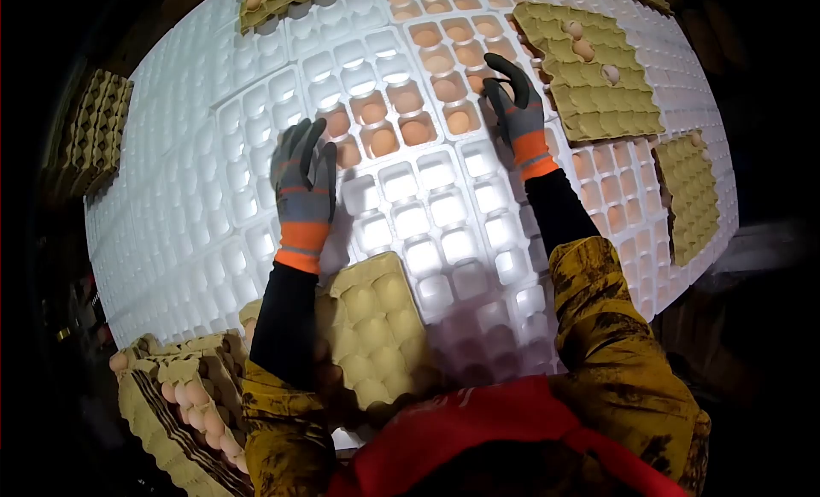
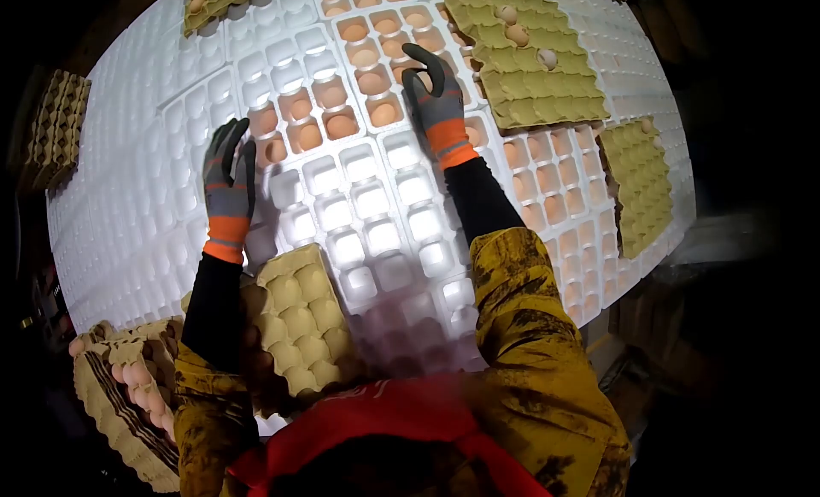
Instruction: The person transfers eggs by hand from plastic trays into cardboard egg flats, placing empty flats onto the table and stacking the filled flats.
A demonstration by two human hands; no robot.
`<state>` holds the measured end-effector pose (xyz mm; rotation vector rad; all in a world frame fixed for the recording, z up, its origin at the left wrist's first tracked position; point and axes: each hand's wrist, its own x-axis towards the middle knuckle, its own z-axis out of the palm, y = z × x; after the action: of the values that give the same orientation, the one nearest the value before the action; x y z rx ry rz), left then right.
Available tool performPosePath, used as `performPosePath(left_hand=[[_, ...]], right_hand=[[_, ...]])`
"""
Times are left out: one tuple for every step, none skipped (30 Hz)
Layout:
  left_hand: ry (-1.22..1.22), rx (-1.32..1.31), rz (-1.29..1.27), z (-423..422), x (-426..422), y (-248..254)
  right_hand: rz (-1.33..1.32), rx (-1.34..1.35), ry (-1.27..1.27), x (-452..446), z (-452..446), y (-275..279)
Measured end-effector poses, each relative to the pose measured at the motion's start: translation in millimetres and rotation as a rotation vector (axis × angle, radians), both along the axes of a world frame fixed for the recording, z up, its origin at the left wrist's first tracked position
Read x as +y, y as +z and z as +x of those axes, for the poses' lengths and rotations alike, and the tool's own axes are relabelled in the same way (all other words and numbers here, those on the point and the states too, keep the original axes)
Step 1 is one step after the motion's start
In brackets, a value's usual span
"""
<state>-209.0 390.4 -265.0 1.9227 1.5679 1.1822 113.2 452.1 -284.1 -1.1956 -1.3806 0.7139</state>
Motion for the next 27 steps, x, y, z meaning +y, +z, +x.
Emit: performPosePath(left_hand=[[0.103, 0.385, 0.211, -4.5, -13.3, 15.2], [0.064, 0.564, 0.253, -3.0, -18.8, 34.3], [0.034, 0.75, 0.282, -1.5, -29.6, 51.3], [-0.078, 0.855, 0.216, -1.9, -36.9, 60.4], [-0.193, 0.92, 0.013, -5.9, -45.9, 61.2], [-0.19, 0.763, 0.007, -4.6, -57.8, 65.6], [-0.187, 0.559, 0.021, 1.5, -66.5, 87.7], [-0.079, 0.507, 0.157, 4.5, -76.8, 114.3], [0.022, 0.449, 0.293, 4.2, -90.3, 132.7], [0.103, 0.399, 0.477, -1.8, -99.5, 136.6], [0.133, 0.352, 0.465, -10.5, -115.6, 138.0], [0.148, 0.279, 0.374, -21.2, -135.8, 136.5], [0.16, 0.173, 0.249, -30.9, -156.3, 135.9], [0.177, 0.04, 0.098, -38.3, -178.2, 137.9], [0.194, -0.138, -0.057, -41.6, -202.3, 146.3], [0.233, -0.319, -0.201, -44.9, -225.9, 154.7], [0.276, -0.378, -0.214, -49.8, -253.3, 151.9], [0.32, -0.438, -0.225, -54.7, -280.7, 149.1], [0.361, -0.306, -0.157, -60.4, -301.4, 139.0], [0.412, -0.173, -0.09, -65.3, -321.4, 130.7], [0.477, -0.041, -0.098, -63.5, -338.1, 126.6], [0.544, 0.09, -0.108, -61.1, -353.8, 124.3], [0.514, 0.453, 0.019, -66.3, -370.5, 113.9], [0.5, 0.442, -0.149, -66.1, -386.8, 110.3], [0.467, 0.5, -0.161, -66.6, -400.7, 98.9], [0.401, 0.437, -0.273, -67.5, -415.8, 86.0], [0.334, 0.371, -0.382, -69.3, -427.2, 74.5]], right_hand=[[0.095, -0.236, 0.048, -0.3, 2.4, -6.2], [0.191, -0.639, 0.004, 1.8, 9.9, -21.5], [0.296, -1.036, -0.029, 2.7, 13.4, -36.0], [0.3, -0.833, -0.006, 1.1, 7.5, -33.6], [0.254, -0.783, -0.038, -13.4, -10.0, -5.4], [0.192, -0.569, 0.037, -25.7, -26.4, 11.1], [0.122, -0.362, 0.103, -38.6, -39.6, 24.8], [0.118, -0.358, 0.141, -54.7, -54.1, 39.8], [0.108, -0.36, 0.174, -73.0, -68.1, 50.2], [0.136, -0.324, 0.185, -88.4, -79.9, 53.6], [0.138, -0.283, 0.248, -105.4, -91.0, 59.2], [0.108, -0.265, 0.294, -124.9, -102.9, 65.4], [0.078, -0.249, 0.339, -143.8, -113.9, 71.1], [0.065, -0.226, 0.419, -161.7, -123.3, 74.9], [0.027, -0.194, 0.471, -181.4, -133.7, 78.4], [-0.041, -0.219, 0.545, -199.6, -142.5, 83.4], [-0.115, -0.245, 0.614, -217.3, -149.9, 87.4], [-0.127, -0.323, 0.7, -233.0, -157.8, 88.0], [-0.139, -0.402, 0.787, -246.8, -166.4, 86.9], [-0.014, -0.528, 0.829, -255.7, -179.1, 87.8], [0.023, -0.515, 0.893, -264.3, -188.6, 94.3], [-0.02, -0.594, 0.894, -274.1, -200.6, 88.7], [-0.066, -0.674, 0.893, -284.5, -213.5, 79.6], [-0.004, -0.772, 0.84, -294.3, -226.2, 73.6], [0.086, -0.904, 0.802, -304.6, -235.3, 69.2], [0.119, -0.946, 0.786, -310.5, -243.4, 58.9], [0.155, -0.988, 0.771, -313.4, -248.7, 50.3]])
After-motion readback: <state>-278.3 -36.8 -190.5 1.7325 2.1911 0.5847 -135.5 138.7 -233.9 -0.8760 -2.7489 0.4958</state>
